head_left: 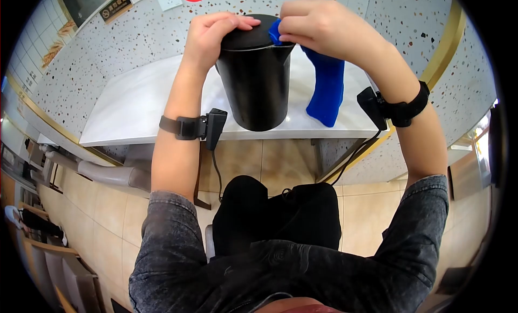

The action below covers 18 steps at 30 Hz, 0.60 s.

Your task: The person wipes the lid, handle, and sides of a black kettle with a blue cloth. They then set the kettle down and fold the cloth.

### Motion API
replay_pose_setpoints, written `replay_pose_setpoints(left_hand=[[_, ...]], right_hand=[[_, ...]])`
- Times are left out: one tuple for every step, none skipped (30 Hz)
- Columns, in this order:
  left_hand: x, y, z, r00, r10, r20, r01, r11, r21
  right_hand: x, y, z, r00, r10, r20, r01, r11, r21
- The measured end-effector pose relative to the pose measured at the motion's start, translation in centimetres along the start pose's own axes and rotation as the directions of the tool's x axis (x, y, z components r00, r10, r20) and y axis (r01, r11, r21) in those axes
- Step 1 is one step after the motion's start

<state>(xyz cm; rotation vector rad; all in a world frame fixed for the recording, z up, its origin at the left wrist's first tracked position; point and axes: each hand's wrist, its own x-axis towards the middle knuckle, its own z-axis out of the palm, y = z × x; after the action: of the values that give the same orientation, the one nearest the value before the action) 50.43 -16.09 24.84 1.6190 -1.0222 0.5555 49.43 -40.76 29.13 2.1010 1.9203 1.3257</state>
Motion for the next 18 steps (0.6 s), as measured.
replay_pose_setpoints(left_hand=[[0.0, 0.0, 0.0, 1.0, -0.007, -0.006, 0.007, 1.0, -0.006], [-0.1, -0.1, 0.0, 1.0, -0.018, -0.009, 0.018, 1.0, -0.013], [-0.1, -0.1, 0.0, 1.0, -0.02, -0.008, 0.02, 1.0, -0.013], [-0.1, -0.1, -0.2, 1.0, -0.019, -0.002, 0.019, 1.0, 0.001], [-0.1, -0.1, -0.2, 1.0, -0.021, 0.007, 0.021, 1.0, 0.012], [0.0, -0.2, -0.1, 1.0, -0.027, 0.015, 0.027, 1.0, 0.008], [0.0, -0.2, -0.1, 1.0, -0.016, 0.011, 0.016, 1.0, 0.011], [-0.1, -0.2, -0.2, 1.0, -0.004, 0.004, 0.004, 1.0, 0.017], [0.0, -0.1, -0.2, 1.0, -0.005, 0.015, 0.005, 1.0, 0.017], [0.0, -0.1, -0.2, 1.0, -0.004, 0.014, 0.003, 1.0, 0.02], [0.0, -0.1, -0.2, 1.0, -0.004, 0.016, 0.003, 1.0, 0.018], [0.0, 0.0, -0.2, 1.0, -0.006, 0.019, 0.006, 1.0, 0.017], [0.0, 0.0, -0.3, 1.0, -0.005, 0.016, 0.005, 1.0, 0.025], [0.0, -0.1, -0.3, 1.0, -0.007, 0.017, 0.007, 1.0, 0.013], [0.0, -0.1, -0.2, 1.0, -0.01, 0.019, 0.01, 1.0, 0.0], [0.0, 0.0, -0.2, 1.0, -0.011, 0.017, 0.011, 1.0, 0.003], [-0.1, 0.0, -0.2, 1.0, -0.013, 0.016, 0.013, 1.0, -0.004], [0.0, 0.0, -0.2, 1.0, -0.015, 0.015, 0.015, 1.0, -0.011]], right_hand=[[0.0, 0.1, -0.1, 1.0, -0.007, 0.015, 0.007, 1.0, -0.016], [0.0, -0.1, -0.1, 1.0, -0.007, 0.016, 0.008, 1.0, -0.014], [0.2, -0.5, -0.3, 1.0, -0.007, 0.005, 0.007, 1.0, -0.021], [0.3, -0.8, -0.4, 1.0, -0.003, -0.005, 0.003, 1.0, -0.029], [0.5, -0.8, -0.4, 1.0, 0.008, -0.004, -0.008, 1.0, -0.027], [0.7, -0.8, -0.2, 1.0, 0.004, -0.003, -0.004, 1.0, 0.017], [0.7, -0.6, -0.1, 1.0, 0.0, -0.003, 0.0, 0.998, 0.061], [0.4, -0.4, 0.2, 1.0, 0.007, -0.004, -0.007, 0.998, 0.062], [0.3, -0.1, 0.6, 1.0, 0.011, -0.022, -0.01, 0.999, 0.038], [0.1, 0.1, 0.8, 0.999, 0.01, -0.041, -0.01, 1.0, 0.013], [-0.1, 0.2, 0.8, 0.999, 0.004, -0.046, -0.003, 1.0, 0.012], [-0.2, 0.1, 0.7, 0.999, 0.016, -0.035, -0.015, 0.999, 0.032], [-0.3, 0.1, 0.7, 0.999, 0.029, -0.025, -0.027, 0.998, 0.053], [-0.4, 0.3, 0.8, 0.999, 0.025, -0.03, -0.023, 0.998, 0.055], [-0.7, 0.4, 0.9, 0.998, 0.049, -0.039, -0.046, 0.996, 0.082], [-1.0, 0.6, 1.0, 0.996, 0.073, -0.045, -0.068, 0.992, 0.108], [-1.3, 0.9, 1.2, 0.996, 0.07, -0.046, -0.065, 0.992, 0.109], [-1.7, 1.4, 1.3, 0.995, 0.089, -0.051, -0.083, 0.991, 0.108]])
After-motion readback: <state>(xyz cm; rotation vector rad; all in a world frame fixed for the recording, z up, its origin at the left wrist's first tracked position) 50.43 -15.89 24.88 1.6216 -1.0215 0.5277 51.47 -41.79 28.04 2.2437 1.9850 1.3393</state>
